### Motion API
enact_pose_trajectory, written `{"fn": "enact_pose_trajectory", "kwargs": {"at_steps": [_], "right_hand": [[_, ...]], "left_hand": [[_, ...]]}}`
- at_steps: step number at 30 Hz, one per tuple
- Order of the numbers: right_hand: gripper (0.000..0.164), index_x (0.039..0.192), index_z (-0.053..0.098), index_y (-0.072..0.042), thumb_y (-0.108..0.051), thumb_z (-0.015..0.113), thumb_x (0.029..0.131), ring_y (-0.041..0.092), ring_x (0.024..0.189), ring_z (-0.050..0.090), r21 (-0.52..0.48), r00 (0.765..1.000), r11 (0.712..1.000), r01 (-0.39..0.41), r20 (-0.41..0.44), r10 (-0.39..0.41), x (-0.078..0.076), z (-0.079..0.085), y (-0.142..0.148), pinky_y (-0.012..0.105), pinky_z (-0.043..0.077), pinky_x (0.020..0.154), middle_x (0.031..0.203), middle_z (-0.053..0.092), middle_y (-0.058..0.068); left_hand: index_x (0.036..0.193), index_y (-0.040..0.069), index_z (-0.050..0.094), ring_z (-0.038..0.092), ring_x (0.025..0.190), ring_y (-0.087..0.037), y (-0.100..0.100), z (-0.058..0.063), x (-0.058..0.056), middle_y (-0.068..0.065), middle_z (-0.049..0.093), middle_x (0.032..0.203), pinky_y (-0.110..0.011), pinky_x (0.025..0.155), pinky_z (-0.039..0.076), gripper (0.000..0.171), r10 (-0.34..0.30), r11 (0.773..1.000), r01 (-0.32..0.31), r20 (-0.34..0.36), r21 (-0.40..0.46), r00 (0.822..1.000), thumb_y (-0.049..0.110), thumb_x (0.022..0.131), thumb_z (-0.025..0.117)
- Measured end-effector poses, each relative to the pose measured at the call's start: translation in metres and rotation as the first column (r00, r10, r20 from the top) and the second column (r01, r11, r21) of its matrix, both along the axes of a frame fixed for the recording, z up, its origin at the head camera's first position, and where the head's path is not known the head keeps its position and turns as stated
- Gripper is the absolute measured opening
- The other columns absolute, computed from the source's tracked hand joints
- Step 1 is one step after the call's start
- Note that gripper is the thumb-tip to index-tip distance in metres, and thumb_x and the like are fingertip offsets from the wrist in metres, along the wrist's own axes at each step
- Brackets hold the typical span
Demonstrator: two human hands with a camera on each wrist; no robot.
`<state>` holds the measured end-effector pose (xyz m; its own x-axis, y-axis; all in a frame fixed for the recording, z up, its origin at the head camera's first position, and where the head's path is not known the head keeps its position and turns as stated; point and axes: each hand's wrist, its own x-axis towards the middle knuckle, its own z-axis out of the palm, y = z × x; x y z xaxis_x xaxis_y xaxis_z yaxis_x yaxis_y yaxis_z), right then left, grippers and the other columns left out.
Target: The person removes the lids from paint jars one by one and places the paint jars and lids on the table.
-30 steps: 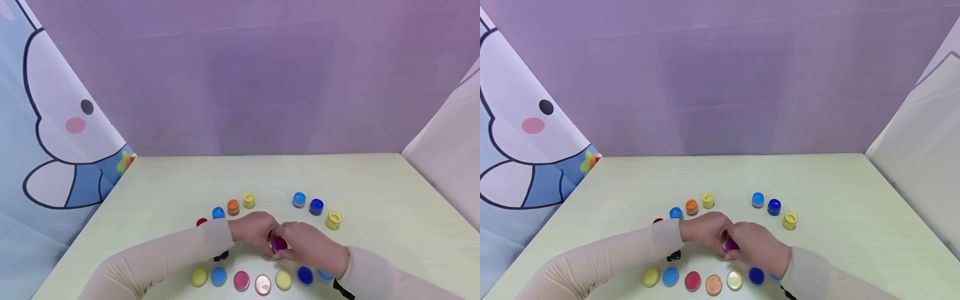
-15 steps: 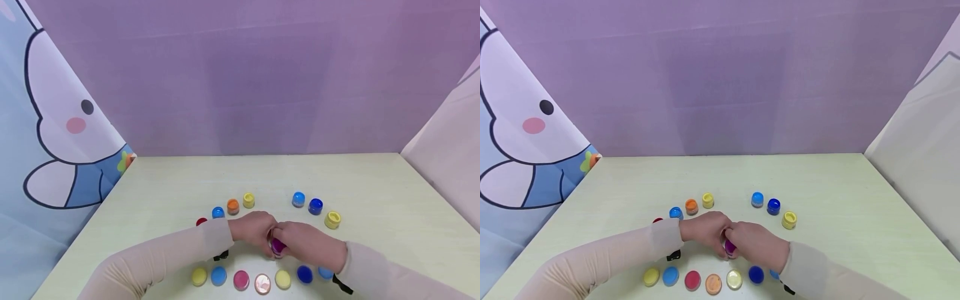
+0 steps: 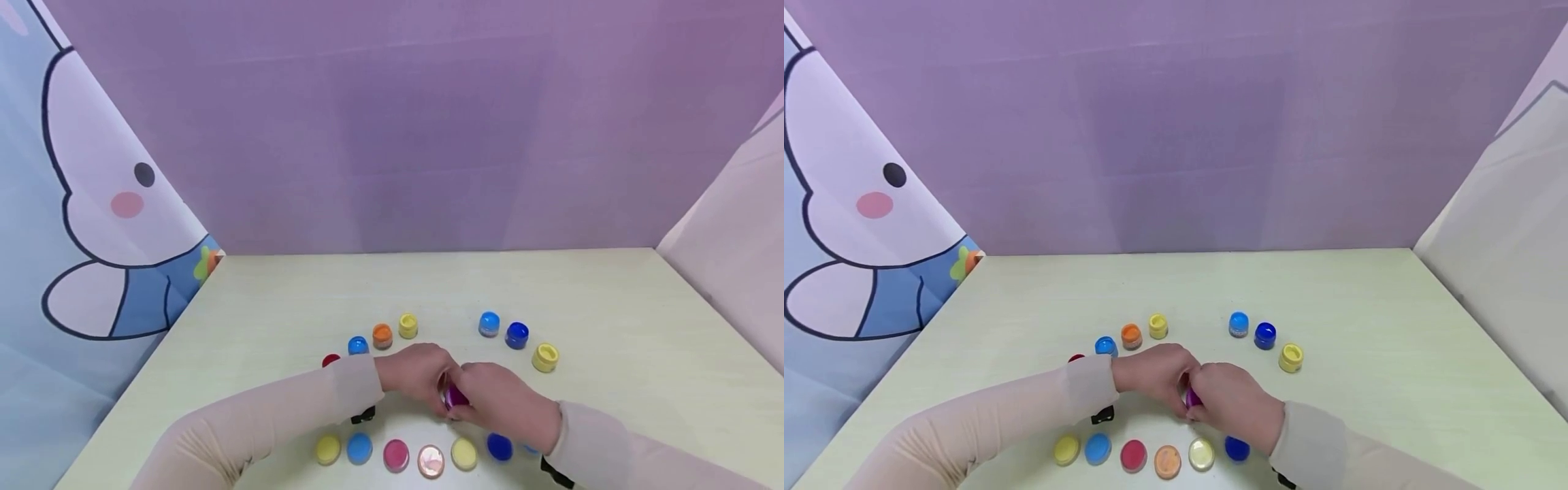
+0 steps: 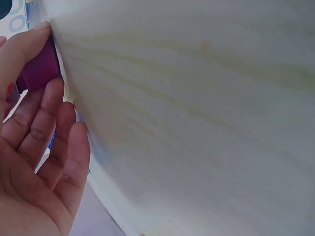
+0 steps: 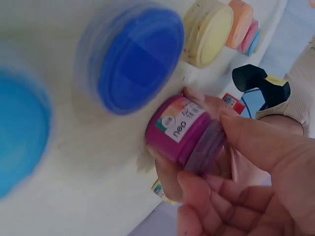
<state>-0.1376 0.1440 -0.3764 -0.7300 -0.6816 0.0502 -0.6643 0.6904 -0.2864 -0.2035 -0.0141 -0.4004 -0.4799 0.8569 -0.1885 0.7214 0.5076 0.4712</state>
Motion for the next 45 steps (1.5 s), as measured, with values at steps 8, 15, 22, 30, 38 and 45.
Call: {"fn": "enact_pose_trajectory", "kwargs": {"at_steps": [8, 15, 22, 30, 38, 45], "right_hand": [[0.021, 0.089, 0.061, -0.015, -0.012, 0.074, 0.073, 0.002, 0.068, 0.048, 0.020, 0.996, 0.997, -0.072, 0.054, 0.071, -0.0021, 0.0063, 0.0025, 0.018, 0.044, 0.062, 0.079, 0.054, -0.011], [0.030, 0.086, 0.058, -0.012, -0.034, 0.073, 0.073, 0.002, 0.058, 0.043, -0.046, 0.998, 0.997, 0.054, 0.048, -0.051, -0.0010, 0.0011, -0.0002, 0.020, 0.041, 0.053, 0.068, 0.050, -0.010], [0.024, 0.084, 0.056, -0.014, -0.012, 0.075, 0.070, 0.004, 0.064, 0.045, -0.043, 0.998, 0.999, -0.021, 0.052, 0.023, -0.0018, 0.0055, -0.0025, 0.020, 0.043, 0.060, 0.074, 0.052, -0.009], [0.030, 0.092, 0.058, -0.013, -0.028, 0.075, 0.072, 0.005, 0.069, 0.049, -0.091, 0.995, 0.995, 0.047, 0.091, -0.039, 0.0024, 0.0059, 0.0008, 0.021, 0.045, 0.061, 0.078, 0.054, -0.008], [0.019, 0.082, 0.058, -0.013, -0.028, 0.070, 0.078, 0.003, 0.055, 0.043, -0.111, 0.988, 0.991, 0.080, 0.137, -0.065, 0.0000, 0.0038, -0.0005, 0.021, 0.041, 0.052, 0.064, 0.048, -0.013], [0.018, 0.083, 0.058, -0.014, -0.014, 0.073, 0.073, 0.002, 0.061, 0.046, -0.127, 0.990, 0.992, 0.025, 0.138, -0.007, -0.0017, 0.0051, -0.0005, 0.020, 0.043, 0.057, 0.069, 0.051, -0.012]], "left_hand": [[0.093, 0.020, 0.067, 0.051, 0.065, 0.000, 0.0004, 0.0001, -0.0007, 0.018, 0.057, 0.070, -0.014, 0.062, 0.041, 0.033, 0.037, 0.999, -0.037, 0.039, -0.010, 0.999, 0.027, 0.064, 0.082], [0.088, 0.022, 0.065, 0.049, 0.065, -0.002, 0.0014, 0.0001, 0.0007, 0.016, 0.055, 0.069, -0.015, 0.060, 0.041, 0.030, 0.035, 0.999, -0.035, 0.003, -0.037, 0.999, 0.027, 0.064, 0.082], [0.093, 0.021, 0.066, 0.051, 0.069, 0.002, 0.0029, 0.0007, 0.0003, 0.018, 0.057, 0.074, -0.014, 0.064, 0.040, 0.034, 0.040, 0.999, -0.039, 0.029, -0.025, 0.999, 0.028, 0.064, 0.082], [0.090, 0.022, 0.066, 0.050, 0.067, 0.001, 0.0024, -0.0005, -0.0003, 0.018, 0.057, 0.072, -0.014, 0.063, 0.040, 0.030, 0.002, 1.000, -0.002, 0.025, -0.020, 1.000, 0.027, 0.064, 0.081], [0.085, 0.023, 0.065, 0.048, 0.061, -0.002, 0.0021, -0.0009, -0.0009, 0.016, 0.055, 0.065, -0.015, 0.058, 0.039, 0.025, -0.005, 1.000, 0.005, 0.007, -0.018, 1.000, 0.027, 0.066, 0.081], [0.089, 0.023, 0.066, 0.049, 0.063, 0.000, 0.0006, 0.0001, -0.0009, 0.017, 0.056, 0.068, -0.014, 0.060, 0.040, 0.029, -0.003, 1.000, 0.004, 0.014, -0.008, 1.000, 0.028, 0.065, 0.081]]}}
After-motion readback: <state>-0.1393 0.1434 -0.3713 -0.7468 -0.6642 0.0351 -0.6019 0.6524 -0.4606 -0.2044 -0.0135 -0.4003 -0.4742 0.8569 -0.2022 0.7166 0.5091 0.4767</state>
